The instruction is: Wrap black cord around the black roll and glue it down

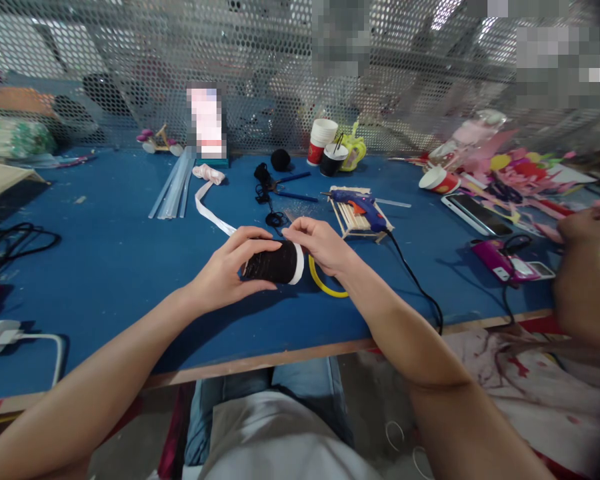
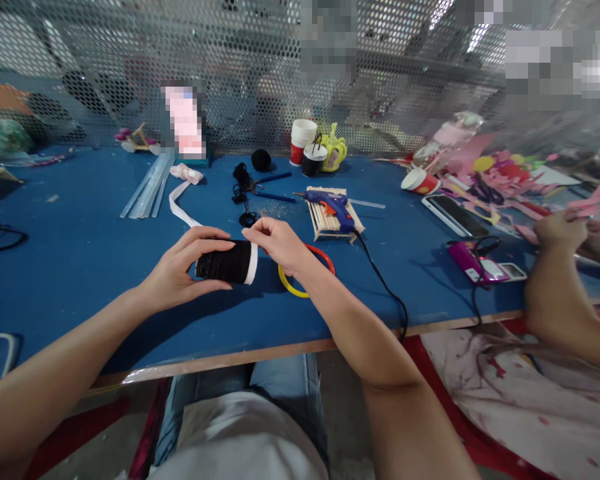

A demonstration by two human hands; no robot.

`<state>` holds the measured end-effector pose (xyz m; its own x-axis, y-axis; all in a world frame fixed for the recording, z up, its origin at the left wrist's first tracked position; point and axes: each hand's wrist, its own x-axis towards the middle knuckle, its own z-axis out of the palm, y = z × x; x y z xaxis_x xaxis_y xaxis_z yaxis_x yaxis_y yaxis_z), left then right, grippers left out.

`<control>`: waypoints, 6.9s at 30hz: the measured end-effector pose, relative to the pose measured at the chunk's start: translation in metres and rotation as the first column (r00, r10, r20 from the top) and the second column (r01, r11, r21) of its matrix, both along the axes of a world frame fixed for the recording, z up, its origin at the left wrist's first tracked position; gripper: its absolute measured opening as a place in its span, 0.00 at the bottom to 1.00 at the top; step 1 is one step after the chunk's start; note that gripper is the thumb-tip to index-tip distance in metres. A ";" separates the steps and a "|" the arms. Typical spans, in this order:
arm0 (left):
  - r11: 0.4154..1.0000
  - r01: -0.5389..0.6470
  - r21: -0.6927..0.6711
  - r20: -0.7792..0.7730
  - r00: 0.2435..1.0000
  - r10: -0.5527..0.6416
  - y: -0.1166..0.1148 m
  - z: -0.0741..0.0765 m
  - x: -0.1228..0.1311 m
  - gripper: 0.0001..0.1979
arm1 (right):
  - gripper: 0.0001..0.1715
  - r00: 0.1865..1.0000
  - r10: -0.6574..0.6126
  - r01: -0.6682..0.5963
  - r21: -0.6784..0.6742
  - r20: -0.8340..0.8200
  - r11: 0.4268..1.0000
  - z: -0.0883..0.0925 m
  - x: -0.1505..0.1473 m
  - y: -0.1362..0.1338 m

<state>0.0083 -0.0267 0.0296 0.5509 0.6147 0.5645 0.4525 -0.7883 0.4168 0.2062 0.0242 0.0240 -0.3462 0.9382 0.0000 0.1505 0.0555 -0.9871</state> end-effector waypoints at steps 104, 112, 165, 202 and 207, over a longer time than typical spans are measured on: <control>0.900 0.110 -0.422 0.003 0.993 -0.120 0.000 -0.005 0.003 0.27 | 0.36 0.935 0.203 -0.257 -0.161 -0.290 0.953 0.007 -0.009 -0.007; 0.927 0.004 -0.376 0.007 1.000 -0.002 0.005 -0.003 -0.004 0.26 | 0.15 0.996 -0.066 0.054 0.178 0.062 0.983 0.018 0.009 -0.003; 0.837 -0.180 -0.516 -0.015 0.979 0.202 0.024 -0.007 -0.026 0.27 | 0.12 0.970 0.057 -0.093 0.144 0.235 0.985 0.038 0.034 -0.018; 0.820 -0.243 -0.519 -0.028 0.963 0.267 0.028 -0.008 -0.025 0.22 | 0.11 0.658 -0.139 -0.358 0.471 0.740 0.806 0.039 0.038 -0.030; 0.832 -0.240 -0.500 -0.026 0.965 0.262 0.028 -0.010 -0.026 0.22 | 0.11 0.652 -0.148 -0.338 0.461 0.743 0.821 0.040 0.037 -0.031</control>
